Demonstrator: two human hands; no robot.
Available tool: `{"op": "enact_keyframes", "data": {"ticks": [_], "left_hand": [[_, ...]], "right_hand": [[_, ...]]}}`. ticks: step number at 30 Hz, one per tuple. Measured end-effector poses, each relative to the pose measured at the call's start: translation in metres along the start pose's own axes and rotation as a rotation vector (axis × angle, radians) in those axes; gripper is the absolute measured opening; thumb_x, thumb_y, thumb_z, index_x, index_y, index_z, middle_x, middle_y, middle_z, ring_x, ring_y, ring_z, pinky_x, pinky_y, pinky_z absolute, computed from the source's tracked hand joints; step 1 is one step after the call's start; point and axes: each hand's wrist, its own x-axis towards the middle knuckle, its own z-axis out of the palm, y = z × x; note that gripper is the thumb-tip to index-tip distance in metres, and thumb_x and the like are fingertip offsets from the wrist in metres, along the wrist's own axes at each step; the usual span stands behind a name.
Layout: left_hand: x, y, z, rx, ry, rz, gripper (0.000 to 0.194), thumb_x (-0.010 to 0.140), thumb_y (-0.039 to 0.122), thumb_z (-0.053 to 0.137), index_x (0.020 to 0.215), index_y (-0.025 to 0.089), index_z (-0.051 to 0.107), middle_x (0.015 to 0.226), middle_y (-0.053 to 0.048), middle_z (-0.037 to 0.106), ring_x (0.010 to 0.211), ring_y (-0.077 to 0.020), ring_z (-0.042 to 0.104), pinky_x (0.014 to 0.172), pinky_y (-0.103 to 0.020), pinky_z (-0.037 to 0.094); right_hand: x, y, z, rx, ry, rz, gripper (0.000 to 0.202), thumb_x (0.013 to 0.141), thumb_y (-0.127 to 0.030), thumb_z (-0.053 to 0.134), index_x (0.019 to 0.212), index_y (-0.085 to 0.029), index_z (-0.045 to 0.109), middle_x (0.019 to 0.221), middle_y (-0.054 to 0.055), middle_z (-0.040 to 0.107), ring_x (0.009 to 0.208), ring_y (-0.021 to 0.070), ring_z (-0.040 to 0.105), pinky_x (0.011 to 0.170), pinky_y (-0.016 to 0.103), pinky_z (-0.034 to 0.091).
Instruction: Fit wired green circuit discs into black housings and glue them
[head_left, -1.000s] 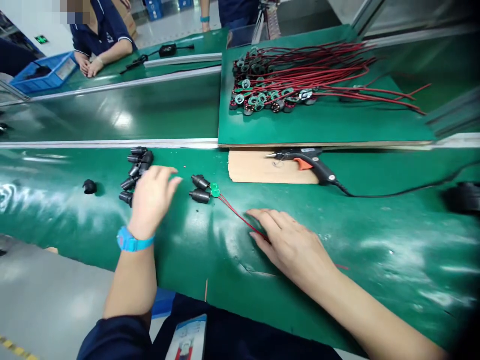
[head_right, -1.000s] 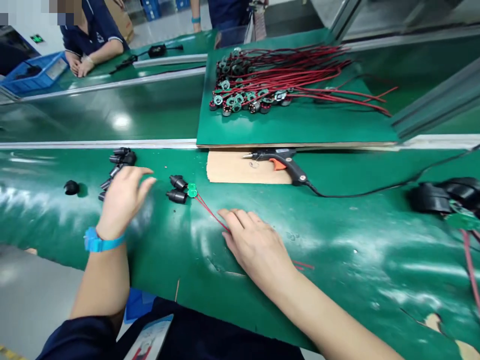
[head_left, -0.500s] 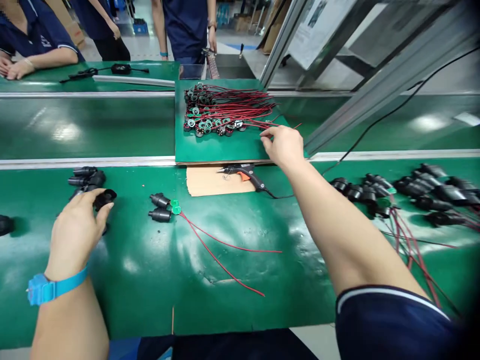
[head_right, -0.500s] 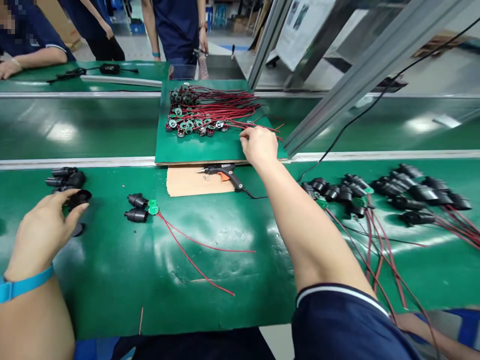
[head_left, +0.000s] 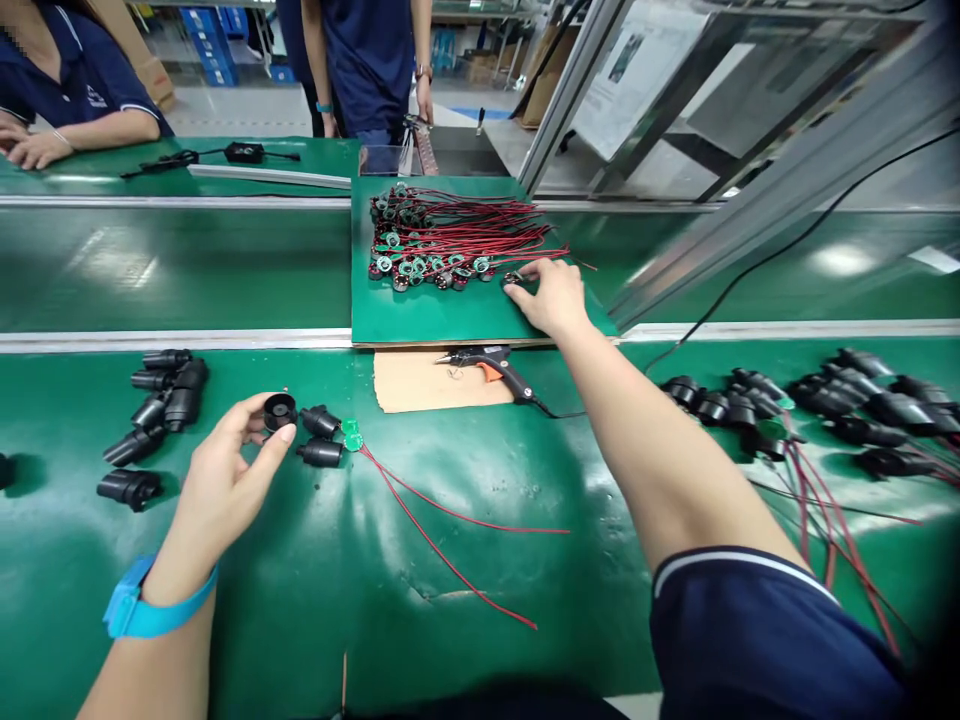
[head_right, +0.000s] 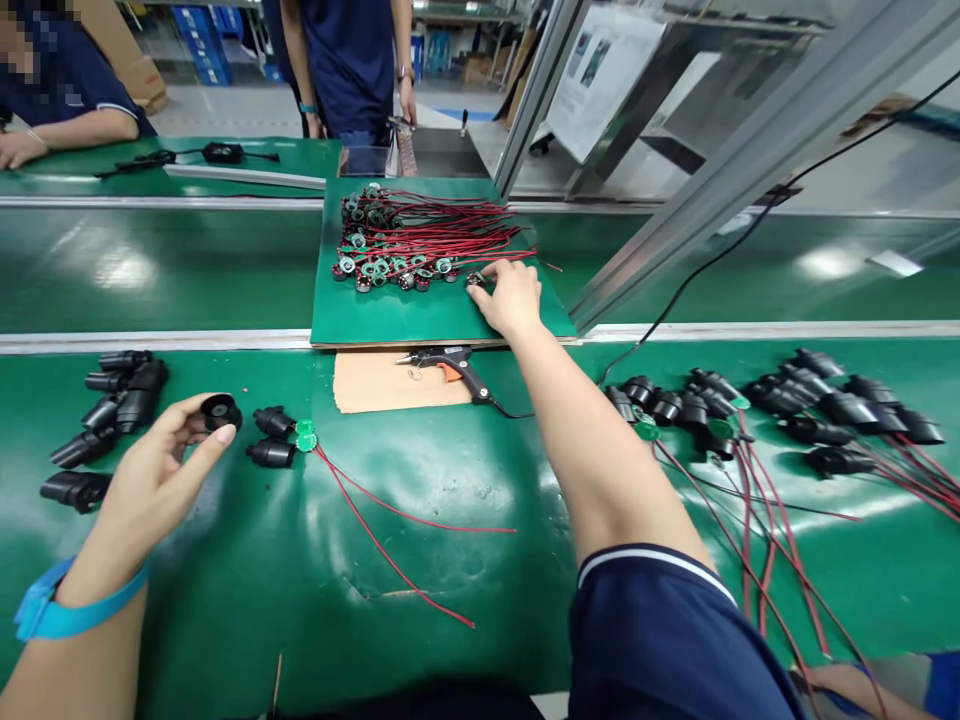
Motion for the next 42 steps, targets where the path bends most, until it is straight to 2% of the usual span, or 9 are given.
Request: {"op": "enact_keyframes", "data": {"ticks": [6, 11, 14, 17, 21, 27, 33, 38, 42], "left_hand": [[-0.008, 0.012, 0.022, -0.365, -0.200, 0.002, 0.039, 0.096, 0.042, 0.058, 0.129, 0.021, 0.053, 0.121, -0.009, 0.065, 0.110, -0.0235, 0.064, 0.096, -0.038, 0.051], [-0.015, 0.014, 0.039, -0.590, -0.324, -0.004, 0.031, 0.099, 0.032, 0.046, 0.128, 0.022, 0.049, 0.117, -0.010, 0.060, 0.092, -0.0194, 0.064, 0.072, -0.031, 0.052], [-0.021, 0.017, 0.043, -0.539, -0.350, 0.076, 0.031, 0.099, 0.035, 0.051, 0.126, 0.023, 0.047, 0.112, -0.008, 0.059, 0.092, -0.0184, 0.060, 0.075, -0.030, 0.051], [-0.030, 0.026, 0.045, -0.465, -0.379, 0.146, 0.030, 0.098, 0.037, 0.058, 0.122, 0.024, 0.048, 0.111, -0.007, 0.059, 0.098, -0.0183, 0.058, 0.085, -0.031, 0.050], [-0.041, 0.041, 0.049, -0.505, -0.497, 0.226, 0.028, 0.097, 0.034, 0.064, 0.120, 0.024, 0.053, 0.115, -0.009, 0.062, 0.100, -0.0189, 0.061, 0.087, -0.033, 0.052], [-0.052, 0.054, 0.058, -0.507, -0.691, 0.369, 0.031, 0.094, 0.031, 0.067, 0.124, 0.026, 0.062, 0.121, -0.010, 0.061, 0.114, -0.0241, 0.060, 0.096, -0.039, 0.052], [-0.057, 0.060, 0.059, -0.675, -0.924, 0.256, 0.026, 0.102, 0.029, 0.052, 0.127, 0.026, 0.047, 0.111, -0.007, 0.062, 0.095, -0.0170, 0.062, 0.083, -0.032, 0.055], [-0.058, 0.063, 0.064, -0.539, -0.854, 0.301, 0.041, 0.086, 0.033, 0.076, 0.115, 0.024, 0.048, 0.112, -0.007, 0.057, 0.100, -0.0203, 0.058, 0.086, -0.035, 0.052], [-0.056, 0.059, 0.068, -0.540, -0.824, 0.303, 0.027, 0.087, 0.028, 0.076, 0.101, 0.023, 0.053, 0.117, -0.006, 0.058, 0.109, -0.0202, 0.058, 0.094, -0.036, 0.050]], "right_hand": [[-0.032, -0.039, 0.001, 0.131, -0.078, -0.364, 0.039, 0.088, -0.040, 0.063, 0.121, -0.019, 0.062, 0.112, 0.012, 0.070, 0.108, 0.0301, 0.060, 0.103, 0.045, 0.038], [-0.035, -0.070, -0.007, 0.149, -0.155, -0.429, 0.031, 0.089, -0.037, 0.064, 0.115, -0.021, 0.069, 0.092, 0.006, 0.073, 0.085, 0.0236, 0.065, 0.077, 0.033, 0.043], [-0.067, -0.084, -0.040, 0.105, -0.096, -0.421, 0.033, 0.088, -0.039, 0.067, 0.115, -0.021, 0.070, 0.100, 0.009, 0.074, 0.088, 0.0268, 0.066, 0.067, 0.033, 0.038], [-0.131, -0.085, -0.091, 0.007, -0.006, -0.495, 0.032, 0.093, -0.049, 0.063, 0.113, -0.026, 0.070, 0.092, 0.008, 0.075, 0.081, 0.0273, 0.067, 0.059, 0.034, 0.032], [-0.215, -0.076, -0.135, 0.318, -0.128, -0.621, 0.026, 0.093, -0.047, 0.067, 0.117, -0.034, 0.065, 0.085, 0.001, 0.075, 0.063, 0.0197, 0.064, 0.054, 0.036, 0.035], [-0.246, -0.075, -0.116, 0.768, -0.442, -0.507, 0.028, 0.089, -0.043, 0.074, 0.114, -0.031, 0.068, 0.080, -0.003, 0.074, 0.050, 0.0117, 0.051, 0.048, 0.030, 0.038], [-0.242, -0.072, -0.100, 0.946, -0.587, -0.483, 0.029, 0.085, -0.036, 0.080, 0.110, -0.026, 0.073, 0.079, -0.004, 0.072, 0.052, 0.0084, 0.042, 0.050, 0.024, 0.038], [-0.242, -0.073, -0.096, 0.944, -0.686, -0.501, 0.031, 0.086, -0.036, 0.078, 0.113, -0.023, 0.073, 0.085, -0.002, 0.075, 0.061, 0.0103, 0.057, 0.056, 0.024, 0.042], [-0.241, -0.075, -0.093, 0.930, -0.691, -0.523, 0.028, 0.085, -0.033, 0.079, 0.110, -0.022, 0.074, 0.090, 0.000, 0.076, 0.064, 0.0103, 0.059, 0.059, 0.024, 0.042]]}}
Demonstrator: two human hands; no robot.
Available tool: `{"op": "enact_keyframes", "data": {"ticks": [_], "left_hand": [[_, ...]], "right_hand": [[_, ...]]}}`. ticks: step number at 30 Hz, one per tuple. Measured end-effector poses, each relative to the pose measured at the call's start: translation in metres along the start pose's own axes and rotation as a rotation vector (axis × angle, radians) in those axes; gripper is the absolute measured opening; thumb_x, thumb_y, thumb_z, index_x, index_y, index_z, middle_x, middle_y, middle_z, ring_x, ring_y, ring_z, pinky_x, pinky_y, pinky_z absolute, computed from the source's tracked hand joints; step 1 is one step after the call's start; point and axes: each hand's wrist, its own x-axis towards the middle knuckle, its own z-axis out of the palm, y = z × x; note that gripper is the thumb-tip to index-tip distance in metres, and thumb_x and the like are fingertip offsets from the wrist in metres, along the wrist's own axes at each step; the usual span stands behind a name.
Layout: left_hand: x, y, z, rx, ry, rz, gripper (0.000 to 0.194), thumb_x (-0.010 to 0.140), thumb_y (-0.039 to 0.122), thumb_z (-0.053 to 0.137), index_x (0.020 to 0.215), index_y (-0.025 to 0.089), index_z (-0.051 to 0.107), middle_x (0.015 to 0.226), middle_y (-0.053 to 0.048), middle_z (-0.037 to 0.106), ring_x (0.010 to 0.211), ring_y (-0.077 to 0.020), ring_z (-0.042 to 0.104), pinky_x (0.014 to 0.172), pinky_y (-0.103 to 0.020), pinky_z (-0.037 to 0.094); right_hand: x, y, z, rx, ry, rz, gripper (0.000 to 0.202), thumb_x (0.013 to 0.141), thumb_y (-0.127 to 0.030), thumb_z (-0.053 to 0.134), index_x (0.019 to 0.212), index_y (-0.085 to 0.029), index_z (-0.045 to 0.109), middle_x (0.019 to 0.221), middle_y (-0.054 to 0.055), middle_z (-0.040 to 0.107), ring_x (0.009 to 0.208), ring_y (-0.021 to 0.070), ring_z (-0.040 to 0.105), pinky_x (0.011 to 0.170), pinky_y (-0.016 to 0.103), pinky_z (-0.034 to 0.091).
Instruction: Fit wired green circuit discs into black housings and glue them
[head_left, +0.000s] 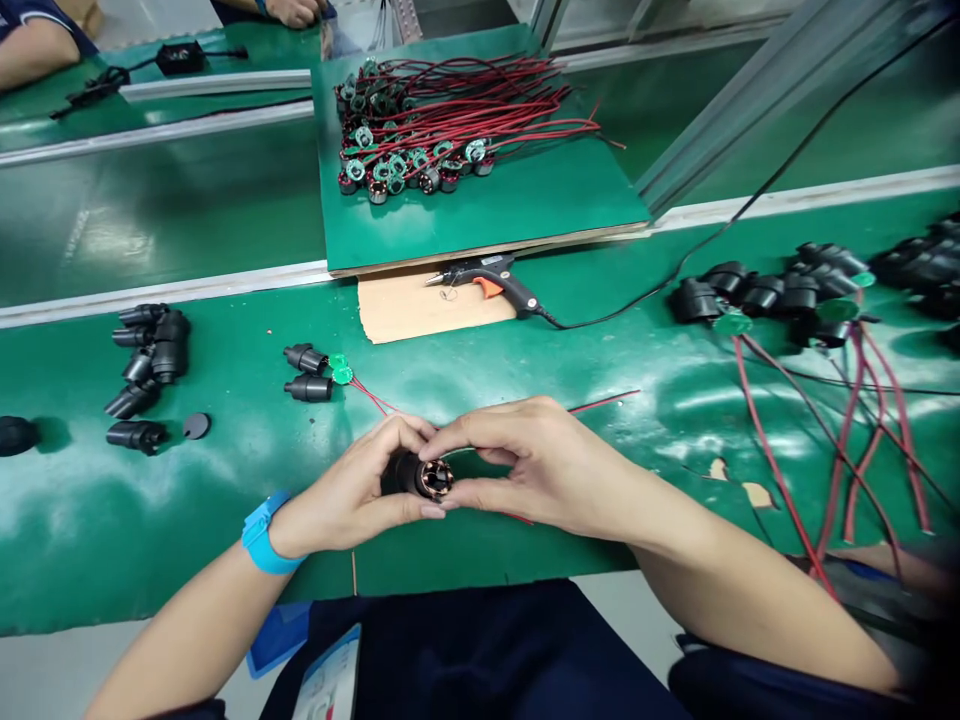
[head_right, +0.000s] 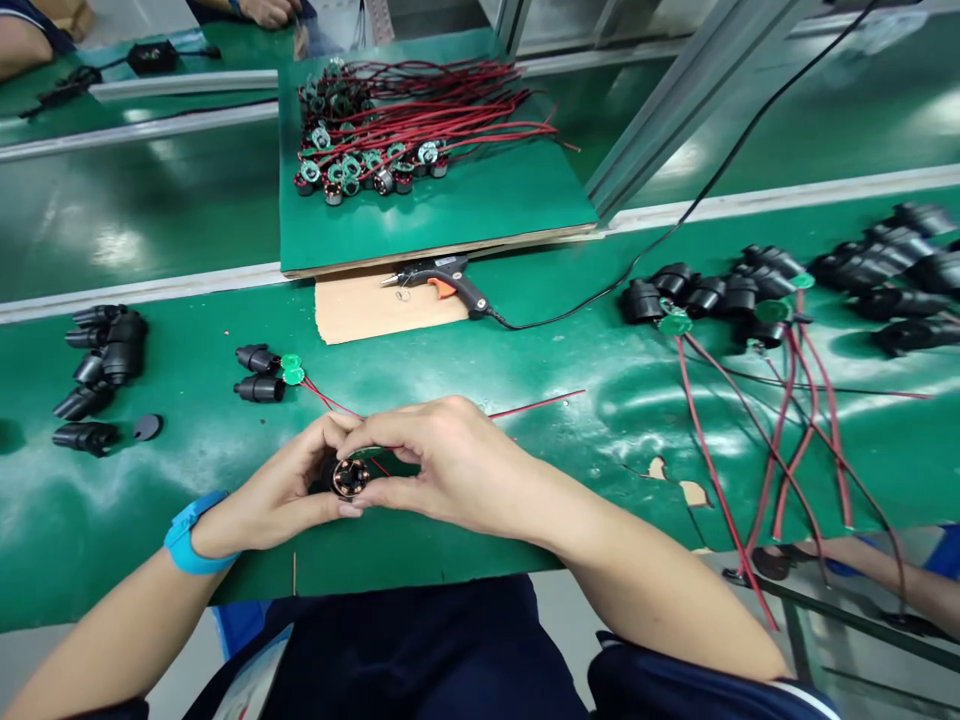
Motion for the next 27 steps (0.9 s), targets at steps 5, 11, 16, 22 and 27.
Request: {"op": "enact_keyframes", "data": {"ticks": [5, 11, 16, 22, 27], "left_hand": [[-0.001, -0.005, -0.005, 0.062, 0.009, -0.007, 0.037, 0.080, 0.035, 0.082, 0.113, 0.025, 0.069, 0.114, -0.006, 0.059, 0.107, -0.0203, 0.059, 0.096, -0.035, 0.050], [-0.001, -0.007, -0.006, 0.123, 0.010, -0.015, 0.032, 0.077, 0.035, 0.085, 0.104, 0.022, 0.072, 0.090, 0.001, 0.060, 0.084, -0.0135, 0.057, 0.077, -0.026, 0.047], [0.000, -0.007, -0.008, 0.104, 0.022, -0.017, 0.030, 0.078, 0.030, 0.086, 0.102, 0.021, 0.070, 0.090, 0.001, 0.062, 0.082, -0.0119, 0.057, 0.074, -0.023, 0.045], [0.000, -0.007, -0.009, 0.069, 0.031, -0.014, 0.033, 0.078, 0.028, 0.085, 0.107, 0.022, 0.069, 0.096, -0.001, 0.064, 0.086, -0.0132, 0.060, 0.077, -0.023, 0.049], [-0.002, -0.007, -0.014, 0.113, 0.066, 0.025, 0.035, 0.080, 0.031, 0.084, 0.110, 0.022, 0.068, 0.101, -0.003, 0.069, 0.093, -0.0169, 0.064, 0.083, -0.028, 0.051]], "right_hand": [[0.002, -0.001, -0.005, 0.013, -0.098, 0.049, 0.048, 0.081, -0.030, 0.083, 0.127, -0.028, 0.068, 0.097, -0.001, 0.072, 0.072, 0.0113, 0.059, 0.064, 0.023, 0.046], [0.002, 0.001, -0.012, 0.050, -0.055, 0.006, 0.028, 0.097, -0.020, 0.060, 0.123, -0.021, 0.070, 0.092, 0.001, 0.067, 0.075, 0.0103, 0.062, 0.070, 0.023, 0.048], [0.000, 0.002, -0.013, 0.000, -0.002, -0.011, 0.026, 0.096, -0.017, 0.060, 0.119, -0.020, 0.072, 0.090, 0.001, 0.066, 0.073, 0.0103, 0.062, 0.067, 0.024, 0.047], [-0.001, 0.003, -0.010, -0.015, 0.010, -0.013, 0.027, 0.098, -0.016, 0.057, 0.121, -0.022, 0.072, 0.093, 0.002, 0.067, 0.078, 0.0104, 0.063, 0.071, 0.024, 0.048], [0.000, 0.004, -0.006, -0.002, -0.022, -0.004, 0.035, 0.099, -0.016, 0.056, 0.131, -0.026, 0.065, 0.102, 0.002, 0.067, 0.084, 0.0115, 0.063, 0.076, 0.026, 0.049]]}}
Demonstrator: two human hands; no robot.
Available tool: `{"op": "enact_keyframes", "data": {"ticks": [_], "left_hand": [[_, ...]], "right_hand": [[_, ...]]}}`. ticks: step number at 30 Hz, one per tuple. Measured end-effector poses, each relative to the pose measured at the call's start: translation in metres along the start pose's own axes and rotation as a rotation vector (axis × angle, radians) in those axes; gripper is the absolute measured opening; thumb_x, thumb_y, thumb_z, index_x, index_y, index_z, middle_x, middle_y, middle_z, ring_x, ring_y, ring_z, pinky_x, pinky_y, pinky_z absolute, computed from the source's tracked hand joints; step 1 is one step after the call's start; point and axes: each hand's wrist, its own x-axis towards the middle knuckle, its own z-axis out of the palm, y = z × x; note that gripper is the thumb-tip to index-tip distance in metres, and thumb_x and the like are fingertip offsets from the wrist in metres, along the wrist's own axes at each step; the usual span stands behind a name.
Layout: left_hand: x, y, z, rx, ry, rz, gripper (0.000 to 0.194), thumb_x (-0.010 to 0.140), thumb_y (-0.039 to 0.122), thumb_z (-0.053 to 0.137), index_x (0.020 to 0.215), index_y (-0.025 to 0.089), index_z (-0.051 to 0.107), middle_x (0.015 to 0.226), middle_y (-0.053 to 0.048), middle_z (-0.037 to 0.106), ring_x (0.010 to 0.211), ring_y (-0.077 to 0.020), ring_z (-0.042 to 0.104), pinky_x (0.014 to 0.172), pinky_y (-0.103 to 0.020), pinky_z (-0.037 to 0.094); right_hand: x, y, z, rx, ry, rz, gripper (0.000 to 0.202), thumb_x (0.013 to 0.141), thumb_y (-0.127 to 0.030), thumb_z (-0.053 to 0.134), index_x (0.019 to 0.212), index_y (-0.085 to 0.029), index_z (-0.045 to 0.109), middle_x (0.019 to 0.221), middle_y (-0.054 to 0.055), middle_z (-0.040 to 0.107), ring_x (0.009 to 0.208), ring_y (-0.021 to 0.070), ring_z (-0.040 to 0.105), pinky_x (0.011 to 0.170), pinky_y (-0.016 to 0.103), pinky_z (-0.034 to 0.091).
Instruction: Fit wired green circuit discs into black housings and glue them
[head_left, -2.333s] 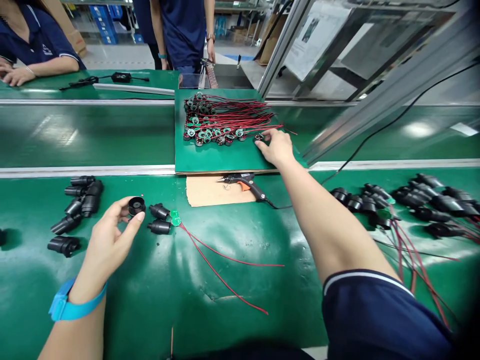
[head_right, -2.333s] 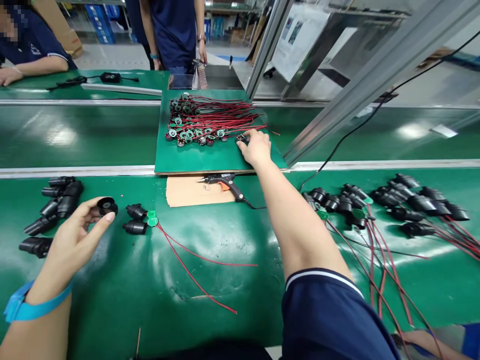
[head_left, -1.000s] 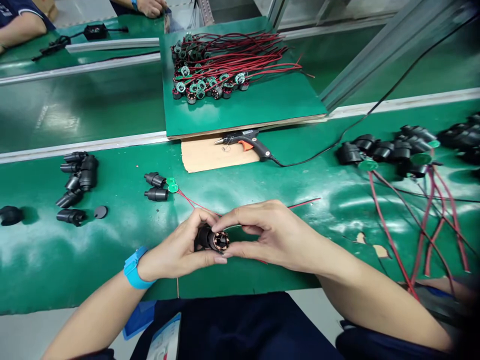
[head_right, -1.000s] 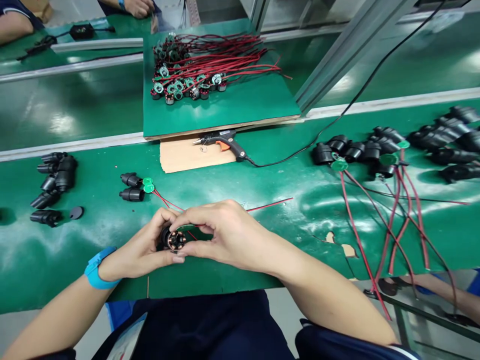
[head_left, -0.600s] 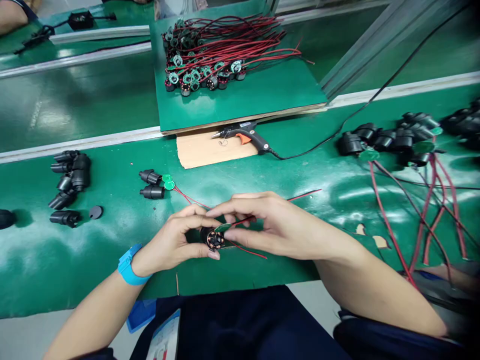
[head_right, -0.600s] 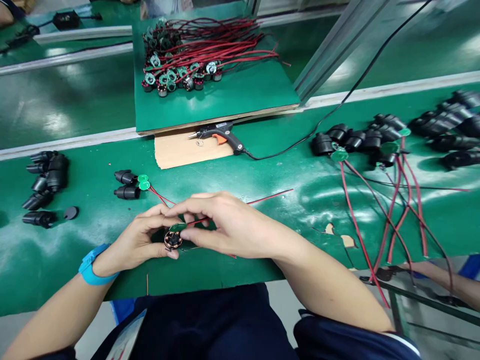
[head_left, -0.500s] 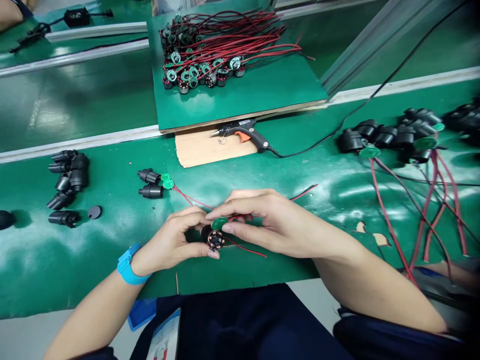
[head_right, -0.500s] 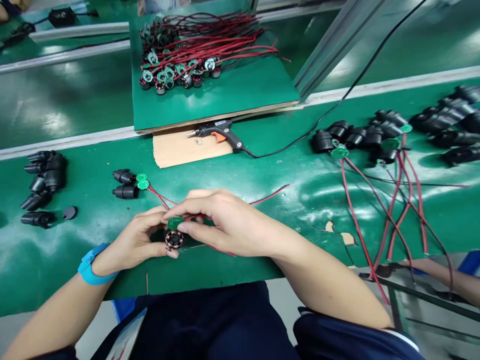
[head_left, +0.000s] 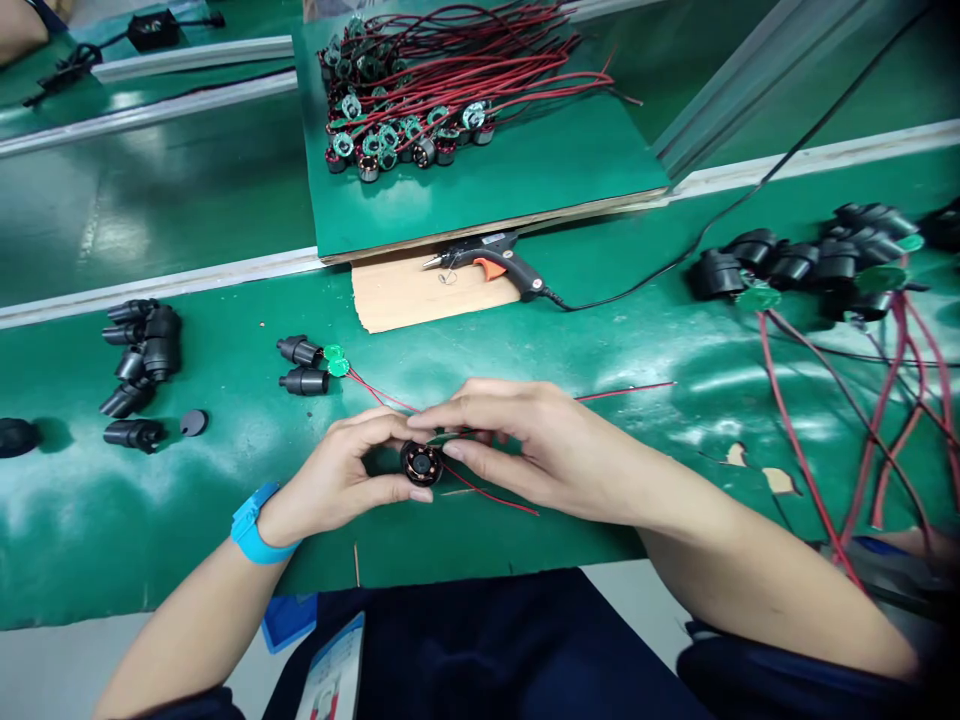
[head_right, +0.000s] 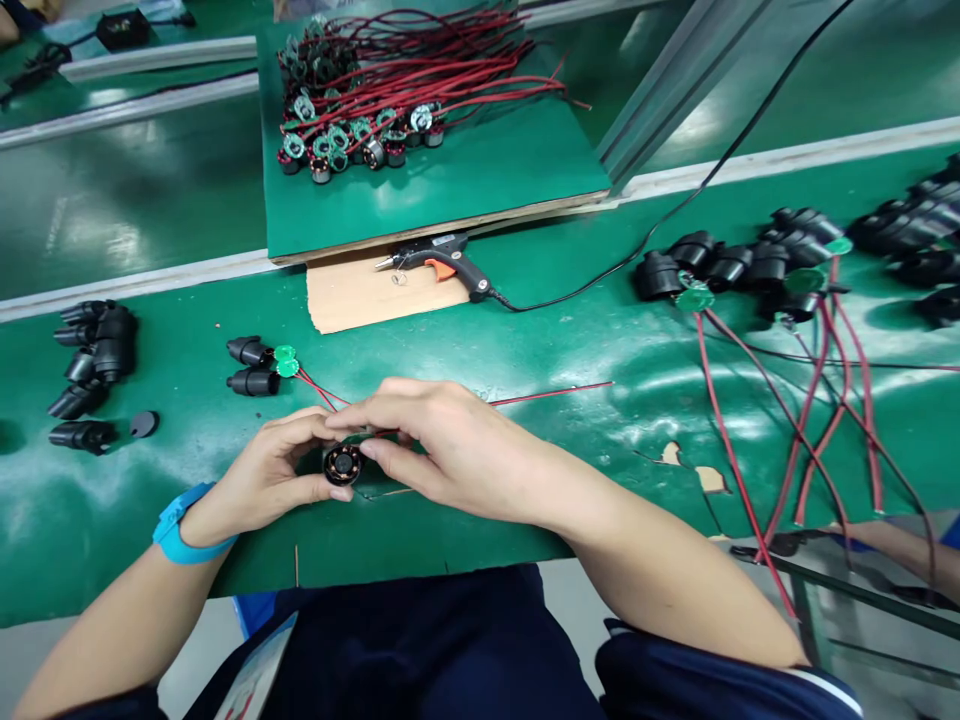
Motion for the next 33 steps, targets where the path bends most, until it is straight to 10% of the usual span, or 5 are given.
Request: {"op": "enact_keyframes", "data": {"ticks": [7, 13, 24, 33], "left_hand": [[0.002, -0.011, -0.014, 0.486, 0.011, 0.076, 0.034, 0.086, 0.040, 0.077, 0.116, 0.025, 0.069, 0.101, -0.003, 0.076, 0.093, -0.0209, 0.064, 0.084, -0.035, 0.045], [0.000, -0.013, -0.011, 0.464, 0.107, 0.254, 0.025, 0.092, 0.030, 0.071, 0.112, 0.018, 0.066, 0.106, -0.008, 0.073, 0.105, -0.0205, 0.067, 0.093, -0.033, 0.053], [-0.004, -0.007, -0.002, 0.608, 0.072, 0.343, 0.031, 0.096, 0.020, 0.065, 0.127, 0.018, 0.064, 0.119, -0.009, 0.070, 0.111, -0.0179, 0.068, 0.095, -0.027, 0.057], [-0.017, 0.016, -0.040, 0.521, -0.106, -0.064, 0.032, 0.092, 0.038, 0.070, 0.120, 0.023, 0.062, 0.104, -0.002, 0.075, 0.092, -0.0176, 0.072, 0.078, -0.026, 0.056]], "right_hand": [[0.008, 0.021, 0.010, 0.113, -0.099, 0.170, 0.046, 0.089, -0.013, 0.063, 0.133, -0.025, 0.058, 0.093, -0.003, 0.058, 0.064, 0.0081, 0.049, 0.058, 0.023, 0.042], [0.015, 0.023, 0.031, 0.567, -0.004, 0.228, 0.032, 0.090, -0.027, 0.066, 0.121, -0.024, 0.056, 0.093, -0.002, 0.052, 0.078, 0.0109, 0.051, 0.067, 0.025, 0.045], [0.019, 0.025, 0.047, 0.123, 0.143, 0.132, 0.031, 0.080, -0.016, 0.071, 0.107, -0.024, 0.058, 0.076, -0.007, 0.045, 0.063, 0.0084, 0.041, 0.057, 0.022, 0.035], [0.014, 0.017, 0.030, 0.131, -0.030, 0.215, 0.054, 0.090, -0.044, 0.071, 0.136, -0.027, 0.048, 0.097, 0.000, 0.064, 0.076, 0.0138, 0.061, 0.066, 0.028, 0.050]]}}
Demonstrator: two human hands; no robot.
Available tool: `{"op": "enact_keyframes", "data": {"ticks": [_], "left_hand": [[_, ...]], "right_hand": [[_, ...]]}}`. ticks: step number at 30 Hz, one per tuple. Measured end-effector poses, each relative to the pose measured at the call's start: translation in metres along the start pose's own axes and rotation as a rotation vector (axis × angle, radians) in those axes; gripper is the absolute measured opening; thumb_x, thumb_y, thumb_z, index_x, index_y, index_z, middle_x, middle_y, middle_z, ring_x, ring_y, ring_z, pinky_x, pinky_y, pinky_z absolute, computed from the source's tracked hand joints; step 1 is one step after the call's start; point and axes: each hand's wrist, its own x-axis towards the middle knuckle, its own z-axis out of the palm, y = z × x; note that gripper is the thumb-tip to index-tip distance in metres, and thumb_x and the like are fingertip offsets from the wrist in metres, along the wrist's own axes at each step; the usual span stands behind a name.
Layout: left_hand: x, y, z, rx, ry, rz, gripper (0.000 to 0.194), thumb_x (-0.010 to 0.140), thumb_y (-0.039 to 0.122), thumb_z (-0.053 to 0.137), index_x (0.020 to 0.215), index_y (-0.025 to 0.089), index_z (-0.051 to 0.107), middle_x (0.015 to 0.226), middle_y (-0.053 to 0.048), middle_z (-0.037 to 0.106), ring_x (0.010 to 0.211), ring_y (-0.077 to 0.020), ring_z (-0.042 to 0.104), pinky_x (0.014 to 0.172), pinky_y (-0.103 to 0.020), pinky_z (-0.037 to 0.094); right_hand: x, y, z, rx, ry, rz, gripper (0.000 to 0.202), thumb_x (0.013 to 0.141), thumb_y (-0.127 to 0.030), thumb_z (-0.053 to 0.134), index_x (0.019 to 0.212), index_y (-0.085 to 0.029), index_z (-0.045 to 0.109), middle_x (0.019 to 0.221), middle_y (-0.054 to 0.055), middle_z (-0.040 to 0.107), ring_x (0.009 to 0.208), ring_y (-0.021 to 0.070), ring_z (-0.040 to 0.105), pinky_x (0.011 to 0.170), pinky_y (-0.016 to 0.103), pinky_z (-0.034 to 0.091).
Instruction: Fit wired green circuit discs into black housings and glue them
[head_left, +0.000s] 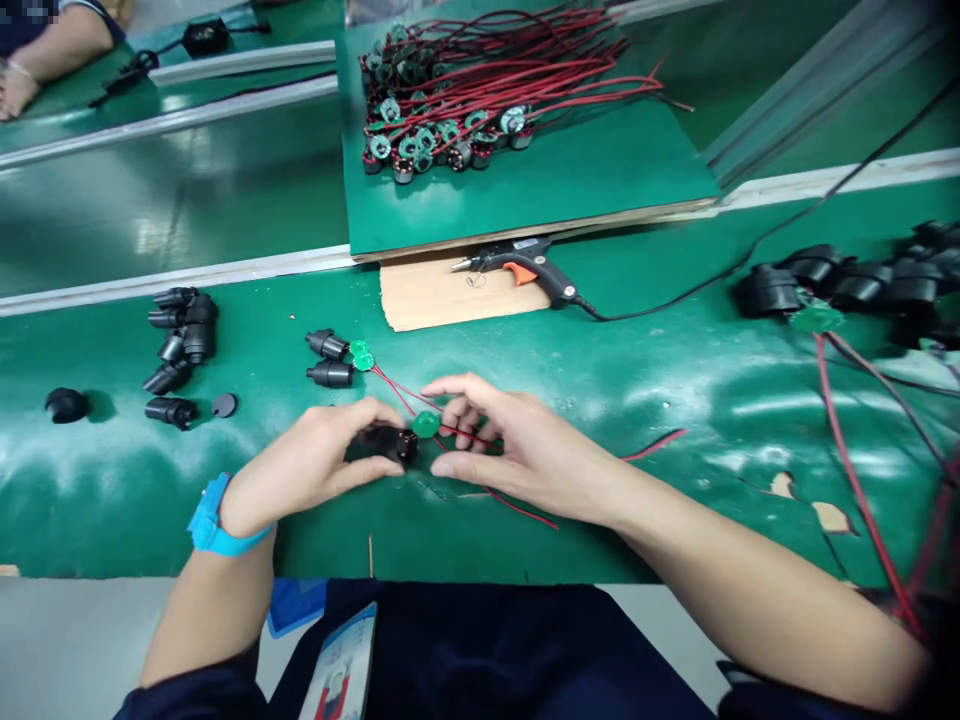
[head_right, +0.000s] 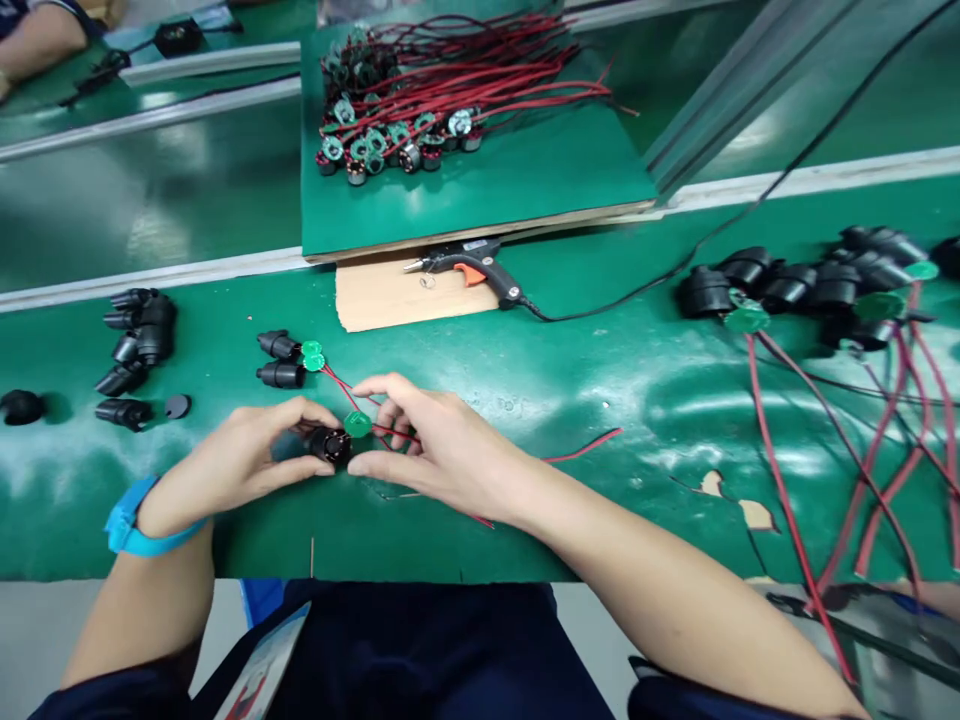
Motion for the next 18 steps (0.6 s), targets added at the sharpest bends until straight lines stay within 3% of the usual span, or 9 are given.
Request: {"op": "enact_keyframes", "data": {"ticks": [2, 4, 7, 10, 12, 14, 18], "left_hand": [[-0.008, -0.005, -0.011, 0.062, -0.027, -0.111, 0.028, 0.091, 0.039, 0.071, 0.113, 0.024, 0.064, 0.097, 0.000, 0.074, 0.084, -0.0168, 0.071, 0.073, -0.026, 0.054], [-0.013, -0.011, -0.017, 0.178, 0.040, -0.174, 0.025, 0.090, 0.038, 0.073, 0.108, 0.023, 0.066, 0.099, -0.002, 0.072, 0.083, -0.0177, 0.069, 0.072, -0.027, 0.053], [-0.014, -0.021, -0.022, 0.365, 0.299, -0.242, 0.032, 0.090, 0.046, 0.071, 0.108, 0.019, 0.064, 0.104, -0.006, 0.067, 0.087, -0.0207, 0.066, 0.076, -0.031, 0.052], [-0.021, -0.036, -0.037, 0.505, 0.660, -0.373, 0.034, 0.097, 0.050, 0.057, 0.105, 0.018, 0.065, 0.101, -0.009, 0.067, 0.096, -0.0252, 0.063, 0.088, -0.037, 0.049], [-0.030, -0.052, -0.050, 0.593, 0.871, -0.573, 0.034, 0.100, 0.048, 0.050, 0.102, 0.018, 0.066, 0.097, -0.011, 0.067, 0.099, -0.0301, 0.061, 0.092, -0.044, 0.045], [-0.039, -0.071, -0.060, 0.650, 0.972, -0.774, 0.037, 0.096, 0.051, 0.053, 0.104, 0.017, 0.066, 0.099, -0.015, 0.066, 0.102, -0.0366, 0.059, 0.091, -0.050, 0.043], [-0.042, -0.105, -0.060, 0.698, 0.892, -0.855, 0.042, 0.090, 0.055, 0.059, 0.109, 0.018, 0.066, 0.102, -0.019, 0.064, 0.103, -0.0435, 0.057, 0.085, -0.054, 0.041]], "right_hand": [[-0.002, 0.003, 0.003, -0.169, -0.015, -0.054, 0.055, 0.091, -0.041, 0.071, 0.138, -0.025, 0.048, 0.110, 0.005, 0.068, 0.095, 0.0207, 0.065, 0.081, 0.036, 0.054], [0.000, 0.010, 0.013, -0.401, -0.029, -0.131, 0.051, 0.088, -0.031, 0.075, 0.134, -0.023, 0.053, 0.119, 0.009, 0.068, 0.107, 0.0279, 0.064, 0.090, 0.046, 0.052], [0.004, 0.022, 0.026, -0.641, 0.016, -0.207, 0.044, 0.086, -0.021, 0.074, 0.127, -0.021, 0.058, 0.123, 0.012, 0.067, 0.107, 0.0332, 0.063, 0.087, 0.052, 0.051], [0.008, 0.026, 0.024, -0.678, 0.135, -0.275, 0.037, 0.092, -0.026, 0.067, 0.127, -0.021, 0.056, 0.124, 0.012, 0.067, 0.107, 0.0315, 0.063, 0.084, 0.048, 0.050], [0.009, 0.022, 0.012, -0.674, 0.220, -0.316, 0.034, 0.095, -0.032, 0.065, 0.126, -0.021, 0.056, 0.120, 0.011, 0.068, 0.106, 0.0295, 0.064, 0.084, 0.046, 0.049], [0.012, 0.017, -0.007, -0.695, 0.307, -0.340, 0.030, 0.095, -0.035, 0.064, 0.121, -0.022, 0.059, 0.115, 0.010, 0.070, 0.104, 0.0277, 0.065, 0.086, 0.044, 0.048], [0.038, 0.012, -0.061, -0.812, 0.488, -0.296, 0.018, 0.097, -0.035, 0.060, 0.107, -0.021, 0.066, 0.109, 0.010, 0.073, 0.104, 0.0288, 0.065, 0.091, 0.045, 0.046]]}}
